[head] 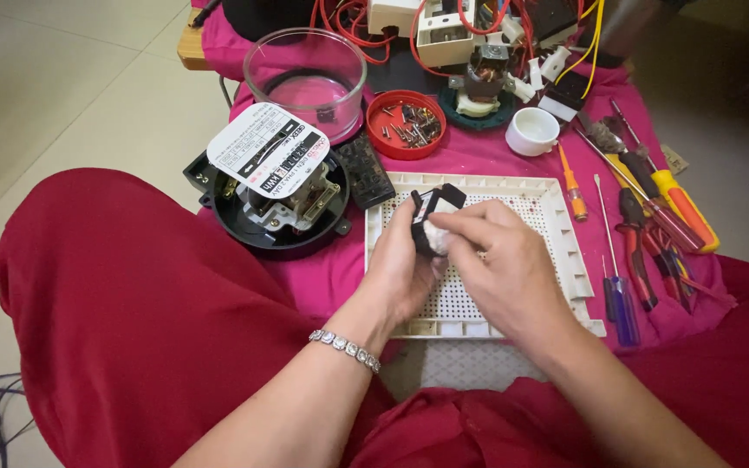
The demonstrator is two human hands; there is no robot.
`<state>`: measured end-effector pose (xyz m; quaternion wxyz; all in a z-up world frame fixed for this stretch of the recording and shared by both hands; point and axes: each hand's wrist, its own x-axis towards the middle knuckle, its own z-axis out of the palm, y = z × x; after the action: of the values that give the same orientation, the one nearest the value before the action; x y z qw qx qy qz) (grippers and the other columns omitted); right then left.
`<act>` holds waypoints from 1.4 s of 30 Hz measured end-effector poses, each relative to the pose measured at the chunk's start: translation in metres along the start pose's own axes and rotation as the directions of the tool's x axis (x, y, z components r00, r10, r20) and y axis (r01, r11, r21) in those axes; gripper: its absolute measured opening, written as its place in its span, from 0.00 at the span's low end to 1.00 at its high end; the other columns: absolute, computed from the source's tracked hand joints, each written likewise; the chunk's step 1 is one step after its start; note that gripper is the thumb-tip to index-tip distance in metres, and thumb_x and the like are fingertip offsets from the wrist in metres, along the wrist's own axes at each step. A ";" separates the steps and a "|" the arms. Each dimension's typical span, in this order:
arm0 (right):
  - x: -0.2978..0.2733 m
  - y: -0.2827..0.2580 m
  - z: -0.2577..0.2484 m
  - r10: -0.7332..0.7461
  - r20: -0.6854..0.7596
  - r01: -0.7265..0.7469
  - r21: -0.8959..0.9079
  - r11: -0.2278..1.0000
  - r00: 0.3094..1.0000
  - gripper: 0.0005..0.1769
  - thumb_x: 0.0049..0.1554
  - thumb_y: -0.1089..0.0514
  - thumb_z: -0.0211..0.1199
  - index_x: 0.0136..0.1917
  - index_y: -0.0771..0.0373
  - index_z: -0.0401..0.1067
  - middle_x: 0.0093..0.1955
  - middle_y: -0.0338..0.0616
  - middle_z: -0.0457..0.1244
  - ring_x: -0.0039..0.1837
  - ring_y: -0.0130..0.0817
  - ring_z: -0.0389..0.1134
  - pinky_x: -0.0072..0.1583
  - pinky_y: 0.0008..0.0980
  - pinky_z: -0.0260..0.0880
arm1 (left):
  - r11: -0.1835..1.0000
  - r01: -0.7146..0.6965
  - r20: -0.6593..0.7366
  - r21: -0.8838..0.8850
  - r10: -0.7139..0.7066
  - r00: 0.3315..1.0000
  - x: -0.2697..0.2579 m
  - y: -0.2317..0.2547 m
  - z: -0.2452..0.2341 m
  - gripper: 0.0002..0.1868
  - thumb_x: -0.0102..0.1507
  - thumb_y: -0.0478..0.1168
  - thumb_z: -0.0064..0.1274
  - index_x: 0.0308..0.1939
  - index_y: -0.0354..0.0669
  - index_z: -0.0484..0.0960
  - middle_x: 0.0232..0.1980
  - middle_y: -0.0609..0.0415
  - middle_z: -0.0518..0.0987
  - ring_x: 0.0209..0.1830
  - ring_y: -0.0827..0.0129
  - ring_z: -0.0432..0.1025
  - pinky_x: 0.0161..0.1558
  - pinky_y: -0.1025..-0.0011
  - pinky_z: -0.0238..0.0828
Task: Cleaning the internal contacts of an electrical switch component using a cotton swab
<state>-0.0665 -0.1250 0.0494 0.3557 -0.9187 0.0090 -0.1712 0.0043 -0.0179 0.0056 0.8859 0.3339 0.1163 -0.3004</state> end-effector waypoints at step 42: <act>-0.003 0.019 0.020 -0.079 -0.238 0.086 0.015 0.996 0.968 0.04 0.59 0.61 0.71 0.49 0.62 0.80 0.43 0.46 0.67 0.44 0.39 0.73 0.45 0.34 0.75 | 0.881 -0.106 -0.110 0.461 0.175 0.978 0.009 -0.010 0.001 0.28 0.66 0.61 0.41 0.49 0.39 0.79 0.39 0.47 0.75 0.35 0.61 0.72 0.28 0.70 0.70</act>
<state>-0.0609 -0.1253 0.0224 0.3563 -0.8867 0.0110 -0.2945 0.0052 -0.0285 -0.0031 0.7920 0.5599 0.0841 -0.2284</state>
